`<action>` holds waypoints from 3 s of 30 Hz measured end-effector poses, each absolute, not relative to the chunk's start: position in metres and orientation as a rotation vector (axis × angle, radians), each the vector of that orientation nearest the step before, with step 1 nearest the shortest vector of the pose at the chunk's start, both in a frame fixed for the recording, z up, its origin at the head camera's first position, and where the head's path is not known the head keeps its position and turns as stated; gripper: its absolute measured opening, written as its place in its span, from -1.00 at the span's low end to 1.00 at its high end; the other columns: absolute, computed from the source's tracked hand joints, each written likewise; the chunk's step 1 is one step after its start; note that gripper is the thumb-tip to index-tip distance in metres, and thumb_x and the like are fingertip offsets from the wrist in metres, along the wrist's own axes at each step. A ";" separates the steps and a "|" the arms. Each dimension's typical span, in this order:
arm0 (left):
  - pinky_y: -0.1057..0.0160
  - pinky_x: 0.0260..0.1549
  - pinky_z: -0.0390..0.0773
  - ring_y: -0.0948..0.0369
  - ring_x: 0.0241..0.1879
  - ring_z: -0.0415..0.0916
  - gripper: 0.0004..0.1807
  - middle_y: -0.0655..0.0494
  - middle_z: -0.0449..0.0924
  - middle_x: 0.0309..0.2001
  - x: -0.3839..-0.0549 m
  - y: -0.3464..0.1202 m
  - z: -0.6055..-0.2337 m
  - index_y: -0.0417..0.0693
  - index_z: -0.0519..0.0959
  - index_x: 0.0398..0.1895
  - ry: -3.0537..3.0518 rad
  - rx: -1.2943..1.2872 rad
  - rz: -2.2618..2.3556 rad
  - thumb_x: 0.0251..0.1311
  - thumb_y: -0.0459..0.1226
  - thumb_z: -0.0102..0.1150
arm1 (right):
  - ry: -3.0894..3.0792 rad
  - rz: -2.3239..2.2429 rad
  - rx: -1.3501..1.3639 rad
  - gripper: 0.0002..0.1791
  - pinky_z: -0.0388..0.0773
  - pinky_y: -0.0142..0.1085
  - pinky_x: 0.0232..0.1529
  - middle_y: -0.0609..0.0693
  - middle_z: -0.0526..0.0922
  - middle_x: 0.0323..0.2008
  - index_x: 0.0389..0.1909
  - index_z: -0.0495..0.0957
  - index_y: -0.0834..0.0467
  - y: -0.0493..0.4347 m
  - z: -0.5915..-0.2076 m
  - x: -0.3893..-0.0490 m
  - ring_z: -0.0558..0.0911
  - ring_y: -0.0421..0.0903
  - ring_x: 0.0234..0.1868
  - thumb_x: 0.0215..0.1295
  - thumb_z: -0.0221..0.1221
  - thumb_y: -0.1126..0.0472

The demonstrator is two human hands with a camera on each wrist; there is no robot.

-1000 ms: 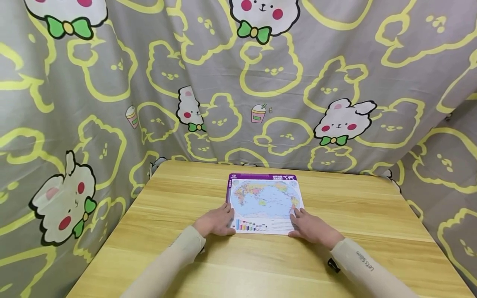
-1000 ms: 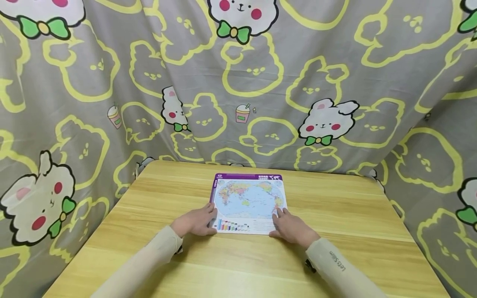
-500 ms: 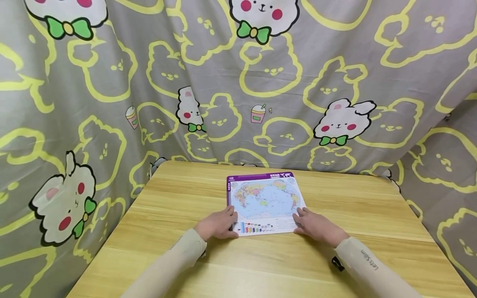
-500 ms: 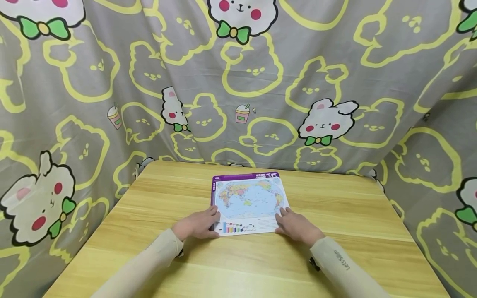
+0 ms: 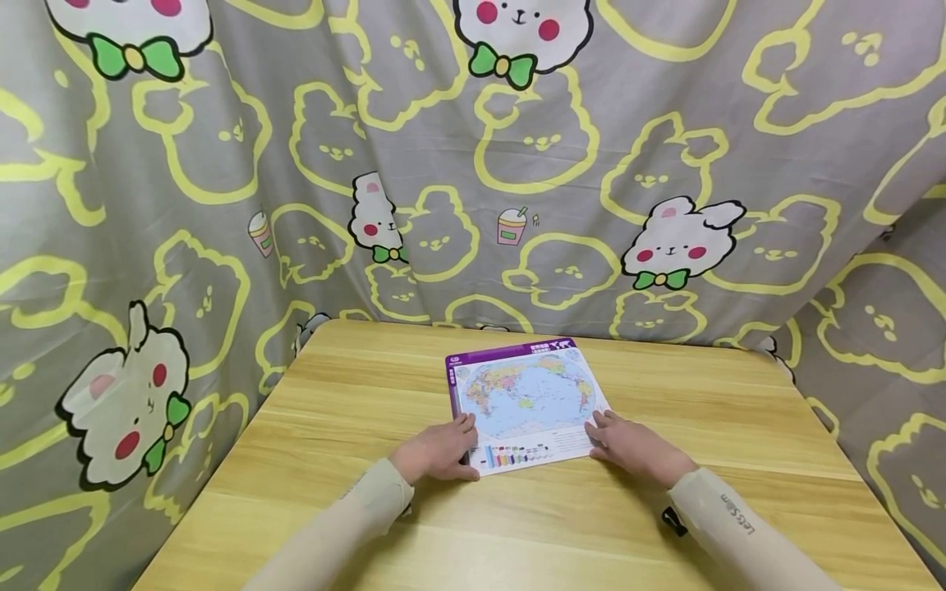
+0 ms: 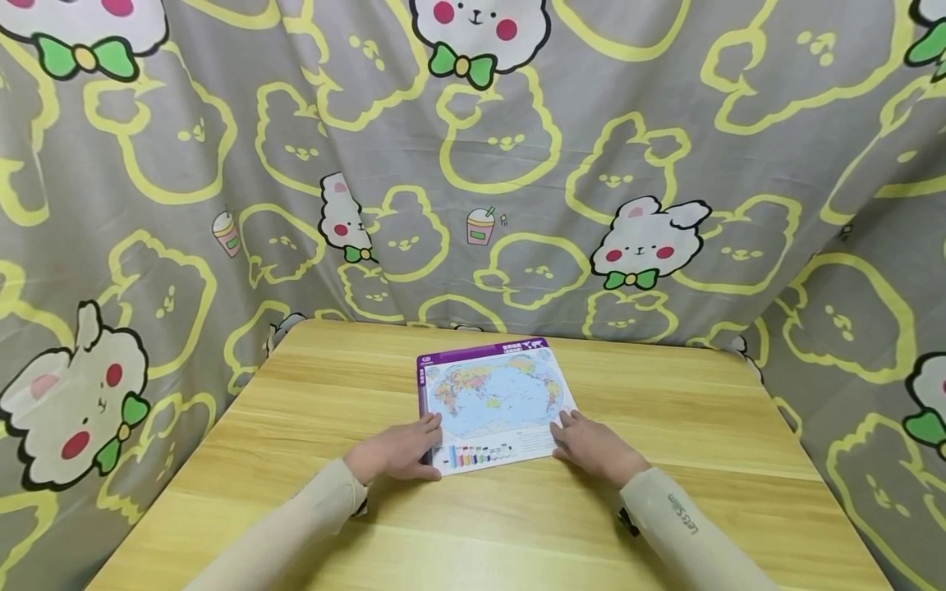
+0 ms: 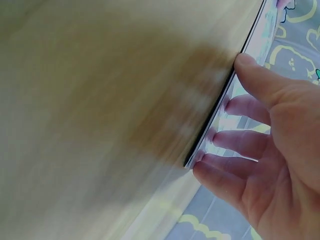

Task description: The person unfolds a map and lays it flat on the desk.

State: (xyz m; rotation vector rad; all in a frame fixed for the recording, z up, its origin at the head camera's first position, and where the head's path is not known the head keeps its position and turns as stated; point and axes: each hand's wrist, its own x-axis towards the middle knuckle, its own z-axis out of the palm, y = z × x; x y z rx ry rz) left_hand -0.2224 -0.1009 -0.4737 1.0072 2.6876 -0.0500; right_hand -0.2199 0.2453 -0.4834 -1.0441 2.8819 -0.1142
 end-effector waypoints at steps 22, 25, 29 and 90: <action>0.18 0.25 0.27 0.00 0.36 0.12 -0.15 -0.18 0.17 0.37 -0.211 -0.087 -0.473 -0.14 0.29 0.34 2.720 1.051 -0.145 0.15 0.23 0.08 | 2.898 -0.145 -0.984 -0.58 0.38 0.14 0.10 0.43 0.41 0.14 0.13 0.46 0.38 0.253 -0.482 -0.225 0.40 0.37 0.15 0.37 0.09 0.18; 0.18 0.24 0.28 0.01 0.35 0.13 -0.15 -0.19 0.18 0.36 -0.210 -0.085 -0.473 -0.16 0.31 0.33 2.728 1.070 -0.158 0.14 0.24 0.08 | 2.895 -0.152 -0.969 -0.58 0.36 0.15 0.11 0.43 0.40 0.15 0.14 0.46 0.37 0.253 -0.480 -0.226 0.39 0.38 0.16 0.37 0.08 0.18; 0.19 0.25 0.27 0.03 0.36 0.11 -0.16 -0.15 0.17 0.37 -0.209 -0.083 -0.476 -0.15 0.33 0.30 2.722 1.085 -0.141 0.13 0.25 0.07 | 2.893 -0.150 -0.961 -0.58 0.36 0.16 0.12 0.43 0.39 0.15 0.14 0.45 0.37 0.254 -0.479 -0.227 0.38 0.38 0.16 0.37 0.08 0.20; 0.25 -0.03 0.53 0.15 0.12 0.45 -0.59 0.04 0.51 0.08 -0.193 -0.053 -0.480 0.08 0.55 0.00 2.816 1.271 -0.293 0.26 0.10 0.06 | 2.879 -0.200 -0.864 -0.63 0.28 0.17 0.17 0.44 0.38 0.16 0.14 0.49 0.33 0.269 -0.480 -0.260 0.34 0.39 0.19 0.37 0.06 0.27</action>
